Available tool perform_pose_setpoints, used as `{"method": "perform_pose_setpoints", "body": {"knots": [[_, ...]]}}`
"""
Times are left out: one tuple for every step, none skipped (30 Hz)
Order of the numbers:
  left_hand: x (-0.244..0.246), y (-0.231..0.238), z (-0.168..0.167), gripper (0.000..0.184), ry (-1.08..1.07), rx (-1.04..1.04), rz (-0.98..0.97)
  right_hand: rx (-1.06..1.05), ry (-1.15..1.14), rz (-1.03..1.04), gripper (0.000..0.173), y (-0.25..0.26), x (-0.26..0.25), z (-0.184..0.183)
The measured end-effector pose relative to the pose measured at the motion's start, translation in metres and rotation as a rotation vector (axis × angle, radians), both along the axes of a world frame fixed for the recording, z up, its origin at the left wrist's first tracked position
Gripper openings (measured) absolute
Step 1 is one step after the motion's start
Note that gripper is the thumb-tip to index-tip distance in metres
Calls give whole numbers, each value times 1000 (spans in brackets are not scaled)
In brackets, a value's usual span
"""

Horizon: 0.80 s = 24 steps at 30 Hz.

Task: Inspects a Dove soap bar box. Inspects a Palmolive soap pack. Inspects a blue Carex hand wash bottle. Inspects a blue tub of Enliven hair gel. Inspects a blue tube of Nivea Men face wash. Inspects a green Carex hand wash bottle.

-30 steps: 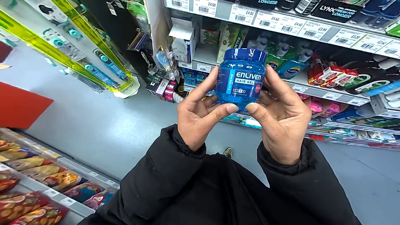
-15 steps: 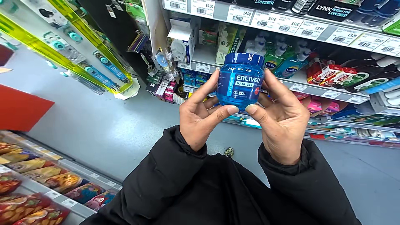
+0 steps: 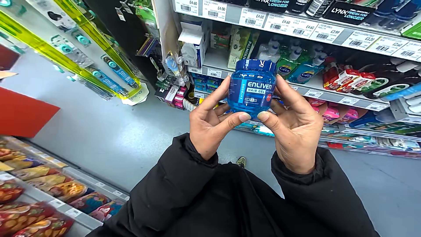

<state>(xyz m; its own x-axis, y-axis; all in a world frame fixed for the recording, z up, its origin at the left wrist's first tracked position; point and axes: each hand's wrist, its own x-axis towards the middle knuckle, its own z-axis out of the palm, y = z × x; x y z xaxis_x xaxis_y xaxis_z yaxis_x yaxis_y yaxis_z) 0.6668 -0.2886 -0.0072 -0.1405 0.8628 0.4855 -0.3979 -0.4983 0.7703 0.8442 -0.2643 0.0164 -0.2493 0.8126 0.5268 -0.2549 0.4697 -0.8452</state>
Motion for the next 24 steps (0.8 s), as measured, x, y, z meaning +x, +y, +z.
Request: {"method": "perform_pose_setpoints", "body": {"knots": [[0, 0, -1, 72, -1, 4, -1, -4, -2, 0, 66, -1, 0, 0], [-1, -1, -1, 72, -3, 5, 0, -8, -4, -2, 67, -1, -1, 0], [-1, -1, -2, 72, -6, 6, 3, -10, -8, -4, 67, -1, -1, 0], [-1, -1, -2, 72, -5, 5, 5, -11, -9, -3, 67, -1, -1, 0], [-1, -1, -2, 73, -6, 5, 5, -12, -10, -1, 67, -1, -1, 0], [-1, -1, -2, 73, -6, 5, 6, -13, -15, 0, 67, -1, -1, 0], [-1, -2, -2, 72, -9, 1, 7, -14, -17, 0, 67, -1, -1, 0], [-1, -2, -2, 72, -12, -1, 6, -16, -14, 2, 67, -2, -1, 0], [-1, -2, -2, 72, -13, -2, 5, -19, -15, 2, 67, -2, -1, 0], [-2, -2, -2, 72, -10, -4, 7, -20, -17, 2, 67, -2, -1, 0], [-2, -2, -2, 72, -5, -6, 11, -22, -13, 5, 67, -2, -2, 0], [-2, -2, -3, 72, 0, -6, 15, -22, -9, 8, 67, -2, -2, 0], [-2, -2, -2, 72, 3, -11, 18, -22, -8, 9, 67, -1, -2, 0], [-2, -2, -2, 72, 2, -16, 17, -24, -12, 10, 67, -2, -2, 0], [-2, -2, -2, 73, 1, -16, 13, -24, -14, 10, 67, -2, -1, 0], [-2, -2, -3, 73, -4, -14, 10, -22, -12, 8, 67, -1, -2, 0], [-2, -2, -3, 73, -10, -13, 9, -19, -11, 4, 67, -1, -2, -1], [-2, -2, -3, 74, -14, -20, 15, -18, -8, 2, 67, -1, -2, -1], [-2, -2, -4, 74, -14, -25, 20, -18, -5, 0, 66, -1, -2, -1], [-2, -2, -4, 74, -14, -27, 22, -19, -4, 2, 66, 0, -2, -2], [-2, -2, -5, 74, -17, -28, 21, -21, -4, 2, 66, 0, -2, -2], [-2, -2, -5, 74, -21, -29, 18, -25, -5, 1, 66, 0, -2, -2], [-2, -2, -5, 74, -24, -32, 14, -31, -5, -2, 66, -1, -2, -2], [-2, -2, -5, 74, -24, -33, 13, -34, -5, -2, 67, -1, -2, -2]]}}
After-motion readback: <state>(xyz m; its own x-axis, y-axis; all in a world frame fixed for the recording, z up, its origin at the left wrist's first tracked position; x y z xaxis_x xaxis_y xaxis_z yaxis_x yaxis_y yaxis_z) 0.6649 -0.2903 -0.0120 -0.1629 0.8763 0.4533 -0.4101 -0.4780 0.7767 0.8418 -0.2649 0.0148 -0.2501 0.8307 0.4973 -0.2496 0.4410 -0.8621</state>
